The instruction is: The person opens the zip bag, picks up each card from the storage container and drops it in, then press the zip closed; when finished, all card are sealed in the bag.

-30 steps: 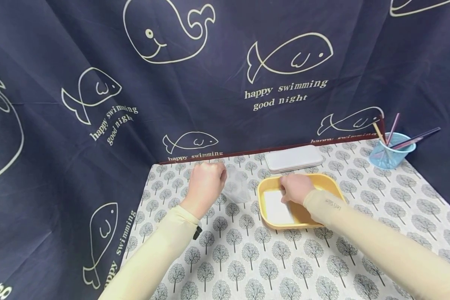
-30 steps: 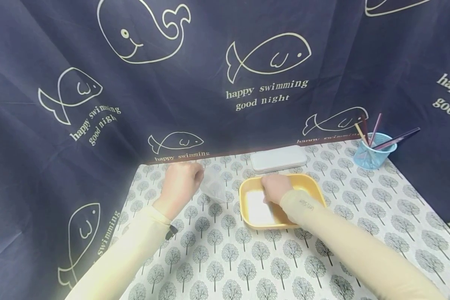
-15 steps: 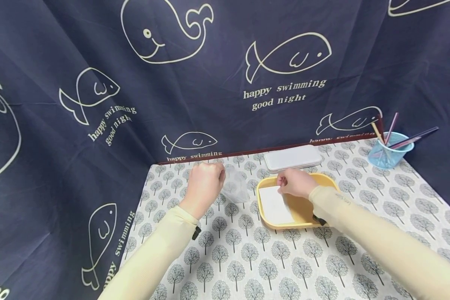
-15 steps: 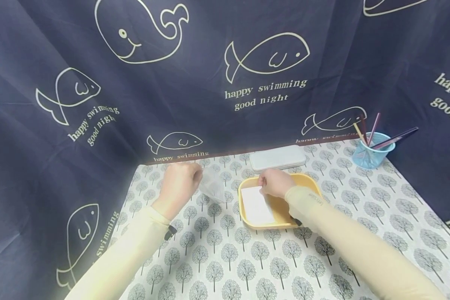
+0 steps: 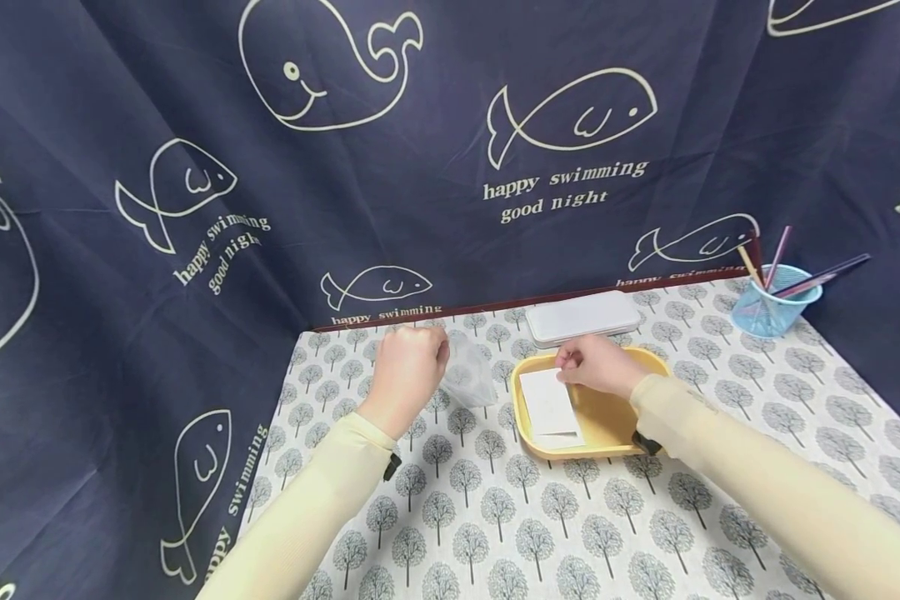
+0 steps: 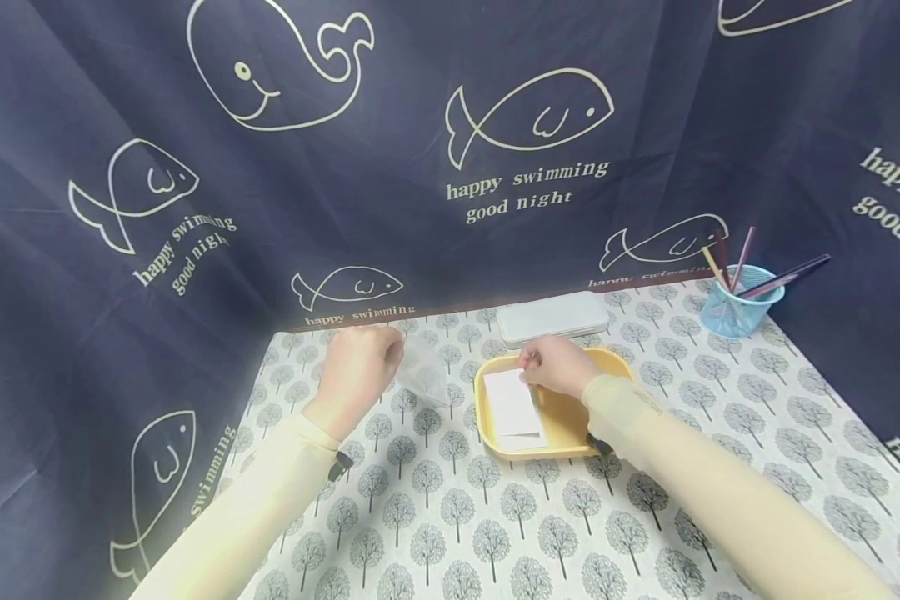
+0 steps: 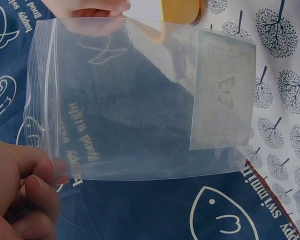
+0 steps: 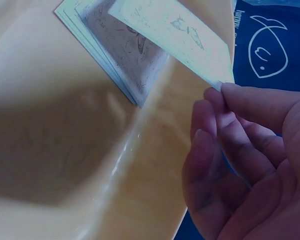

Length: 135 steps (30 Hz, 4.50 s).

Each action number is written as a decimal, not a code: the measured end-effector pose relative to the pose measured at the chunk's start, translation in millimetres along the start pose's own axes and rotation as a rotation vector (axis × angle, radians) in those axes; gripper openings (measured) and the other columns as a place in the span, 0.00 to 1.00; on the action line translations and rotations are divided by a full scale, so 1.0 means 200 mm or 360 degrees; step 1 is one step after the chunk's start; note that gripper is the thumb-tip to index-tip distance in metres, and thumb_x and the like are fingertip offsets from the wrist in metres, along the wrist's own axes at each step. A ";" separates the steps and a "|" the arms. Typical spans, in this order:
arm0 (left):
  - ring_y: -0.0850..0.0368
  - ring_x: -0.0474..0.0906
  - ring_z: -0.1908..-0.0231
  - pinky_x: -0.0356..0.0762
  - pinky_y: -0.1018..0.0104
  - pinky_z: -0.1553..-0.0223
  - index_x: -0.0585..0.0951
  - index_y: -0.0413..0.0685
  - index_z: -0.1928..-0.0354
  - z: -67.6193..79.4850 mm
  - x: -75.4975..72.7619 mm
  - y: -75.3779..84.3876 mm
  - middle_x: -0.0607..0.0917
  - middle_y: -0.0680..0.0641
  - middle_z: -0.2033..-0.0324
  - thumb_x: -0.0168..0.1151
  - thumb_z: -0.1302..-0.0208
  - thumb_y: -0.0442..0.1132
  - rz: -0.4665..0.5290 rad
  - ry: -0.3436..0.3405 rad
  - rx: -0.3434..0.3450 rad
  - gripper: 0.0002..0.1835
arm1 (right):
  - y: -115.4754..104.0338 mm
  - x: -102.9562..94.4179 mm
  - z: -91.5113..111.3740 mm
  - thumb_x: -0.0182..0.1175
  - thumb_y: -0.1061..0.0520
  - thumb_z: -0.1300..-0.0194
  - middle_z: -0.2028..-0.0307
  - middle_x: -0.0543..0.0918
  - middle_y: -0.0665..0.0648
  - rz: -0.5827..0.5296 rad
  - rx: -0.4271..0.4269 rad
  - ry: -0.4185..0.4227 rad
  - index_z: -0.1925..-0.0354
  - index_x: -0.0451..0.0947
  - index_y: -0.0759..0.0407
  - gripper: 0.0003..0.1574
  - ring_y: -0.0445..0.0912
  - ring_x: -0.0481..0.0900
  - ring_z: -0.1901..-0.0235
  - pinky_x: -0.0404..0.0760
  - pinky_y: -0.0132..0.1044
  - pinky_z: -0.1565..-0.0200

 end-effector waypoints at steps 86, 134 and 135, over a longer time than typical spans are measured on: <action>0.46 0.83 0.80 0.81 0.52 0.75 0.87 0.43 0.75 -0.03 0.03 0.02 0.87 0.46 0.79 0.73 0.40 0.32 -0.0030 0.0036 0.0015 0.06 | -0.66 0.06 0.22 0.67 0.57 0.40 0.78 0.81 0.42 0.0141 -0.0638 0.1053 0.66 0.81 0.48 0.03 0.40 0.79 0.77 0.73 0.37 0.75; 0.48 0.84 0.80 0.82 0.59 0.78 0.87 0.45 0.74 -0.03 0.06 0.05 0.87 0.48 0.79 0.74 0.41 0.31 -0.0035 -0.0012 -0.0001 0.06 | -0.66 0.18 0.12 0.69 0.57 0.39 0.55 0.89 0.52 0.0519 -0.0432 0.0610 0.69 0.86 0.52 0.01 0.51 0.88 0.55 0.87 0.45 0.62; 0.48 0.83 0.80 0.82 0.58 0.78 0.87 0.45 0.74 -0.03 0.06 0.05 0.87 0.48 0.79 0.74 0.41 0.31 -0.0040 -0.0009 -0.0001 0.06 | -0.66 0.18 0.12 0.69 0.57 0.39 0.56 0.90 0.51 0.0540 -0.0441 0.0610 0.69 0.86 0.51 0.01 0.51 0.88 0.56 0.87 0.45 0.64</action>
Point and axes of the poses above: each hand's wrist, its own z-axis away from the middle knuckle, its own x-axis out of the palm, y = z × x, the point moved 1 cm from there along -z, towards the middle knuckle
